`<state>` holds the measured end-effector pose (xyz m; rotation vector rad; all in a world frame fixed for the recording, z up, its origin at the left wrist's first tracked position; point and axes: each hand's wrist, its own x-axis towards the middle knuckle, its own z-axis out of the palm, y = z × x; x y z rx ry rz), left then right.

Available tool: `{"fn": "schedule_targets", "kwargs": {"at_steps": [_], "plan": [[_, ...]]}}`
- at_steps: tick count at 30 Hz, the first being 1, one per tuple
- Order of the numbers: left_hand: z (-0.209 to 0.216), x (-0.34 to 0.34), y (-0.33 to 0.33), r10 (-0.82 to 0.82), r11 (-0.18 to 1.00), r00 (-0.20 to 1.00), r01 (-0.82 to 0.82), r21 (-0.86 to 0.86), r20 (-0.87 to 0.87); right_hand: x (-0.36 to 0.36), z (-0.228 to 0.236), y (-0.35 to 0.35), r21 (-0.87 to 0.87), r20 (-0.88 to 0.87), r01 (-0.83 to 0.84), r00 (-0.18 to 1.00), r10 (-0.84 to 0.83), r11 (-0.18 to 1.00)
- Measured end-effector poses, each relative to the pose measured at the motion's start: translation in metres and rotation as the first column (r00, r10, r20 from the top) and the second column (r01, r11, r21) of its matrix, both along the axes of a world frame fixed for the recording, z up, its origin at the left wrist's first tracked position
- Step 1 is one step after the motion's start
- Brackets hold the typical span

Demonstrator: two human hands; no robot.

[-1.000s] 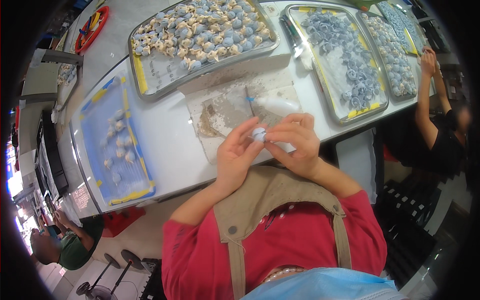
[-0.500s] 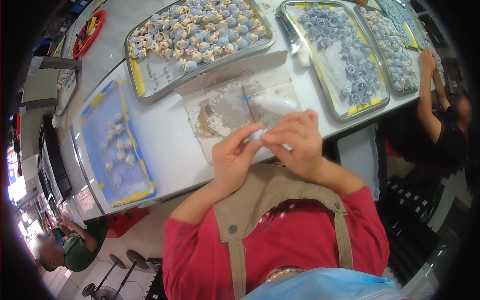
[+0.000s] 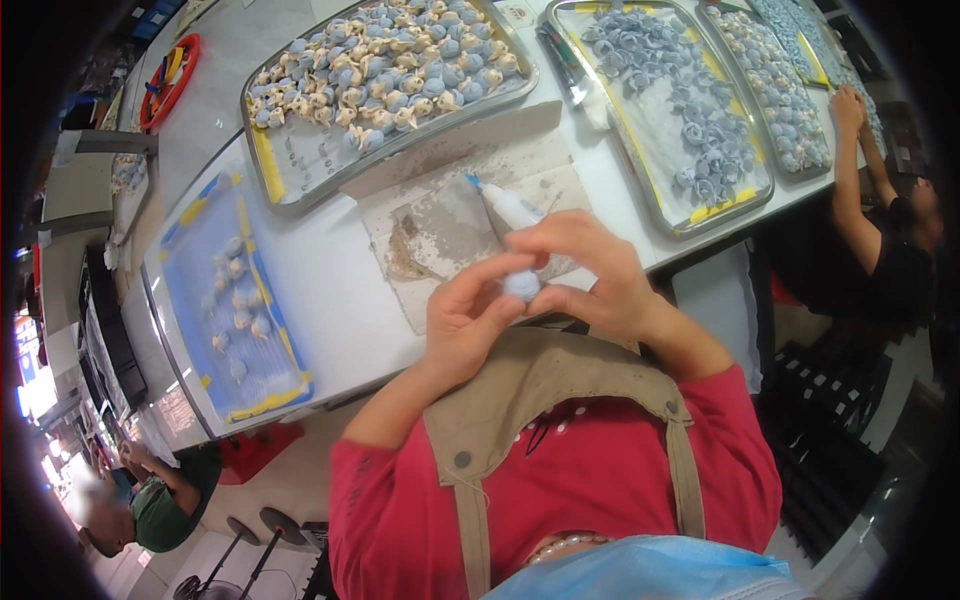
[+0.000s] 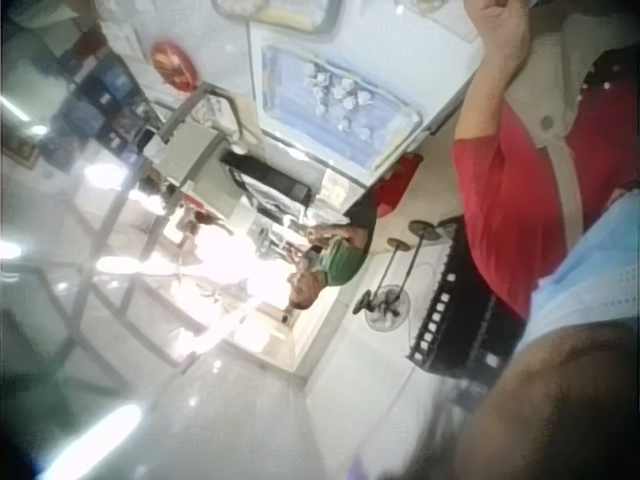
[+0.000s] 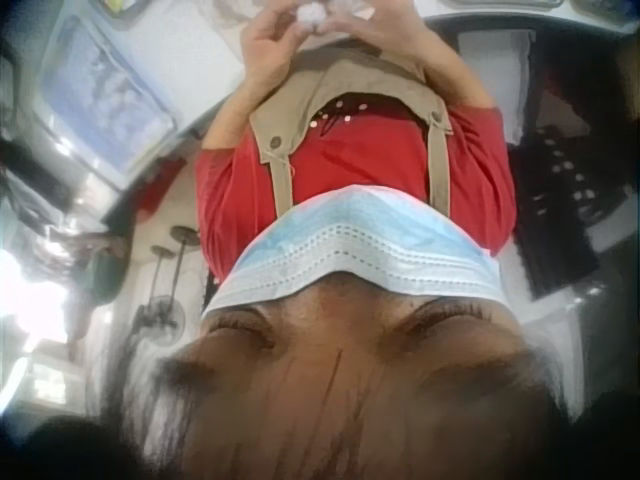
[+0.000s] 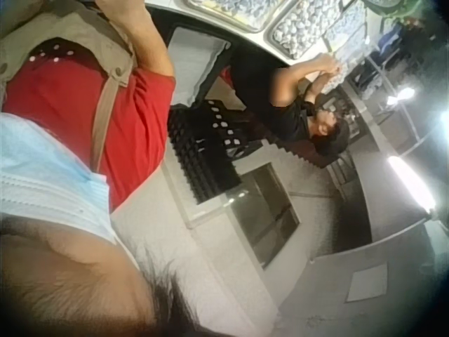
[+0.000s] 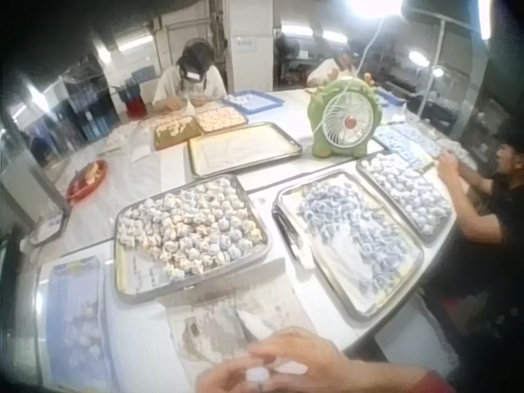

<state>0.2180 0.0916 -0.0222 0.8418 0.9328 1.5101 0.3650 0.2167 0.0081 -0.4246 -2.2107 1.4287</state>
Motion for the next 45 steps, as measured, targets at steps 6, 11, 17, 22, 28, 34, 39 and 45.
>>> {"fn": "schedule_targets", "kwargs": {"at_steps": [6, 11, 17, 22, 28, 34, 39, 45], "plan": [[0.004, 0.002, 0.0, -0.079, 0.996, 0.993, 0.076, 0.04, 0.092, 0.001, 0.004, -0.006, -0.37, 0.064, -0.063, 0.994, 0.093, 0.927], [0.005, 0.001, -0.002, -0.076, 0.992, 0.997, 0.077, 0.096, -0.008, 0.003, -0.001, -0.008, -0.361, 0.031, -0.093, 0.993, 0.112, 0.928], [0.004, 0.002, -0.004, -0.072, 0.996, 0.997, 0.072, 0.05, -0.008, 0.004, -0.001, -0.01, -0.411, -0.008, -0.084, 0.996, 0.089, 0.908], [0.0, -0.001, -0.01, -0.082, 0.992, 0.996, 0.084, 0.092, -0.026, -0.001, -0.004, -0.012, -0.408, -0.006, -0.095, 0.995, 0.102, 0.908], [-0.003, -0.007, -0.019, -0.003, 0.999, 0.999, 0.001, 0.038, 0.044, -0.01, -0.015, -0.029, -0.514, -0.057, -0.075, 0.997, 0.053, 0.855], [0.018, -0.078, -0.065, 0.437, 0.798, 0.382, -0.582, 0.156, -0.814, -0.028, -0.011, -0.011, 0.296, -0.026, 0.123, 0.992, -0.121, 0.947], [0.014, -0.186, -0.124, -0.018, 0.555, -0.384, -0.772, 0.311, -0.923, -0.018, -0.032, 0.001, 0.402, 0.048, 0.363, 0.908, -0.416, 0.841], [0.045, -0.196, -0.039, 0.181, 0.733, -0.024, -0.663, 0.151, -0.983, -0.015, -0.042, -0.003, 0.303, 0.162, 0.363, 0.892, -0.423, 0.881]]}}
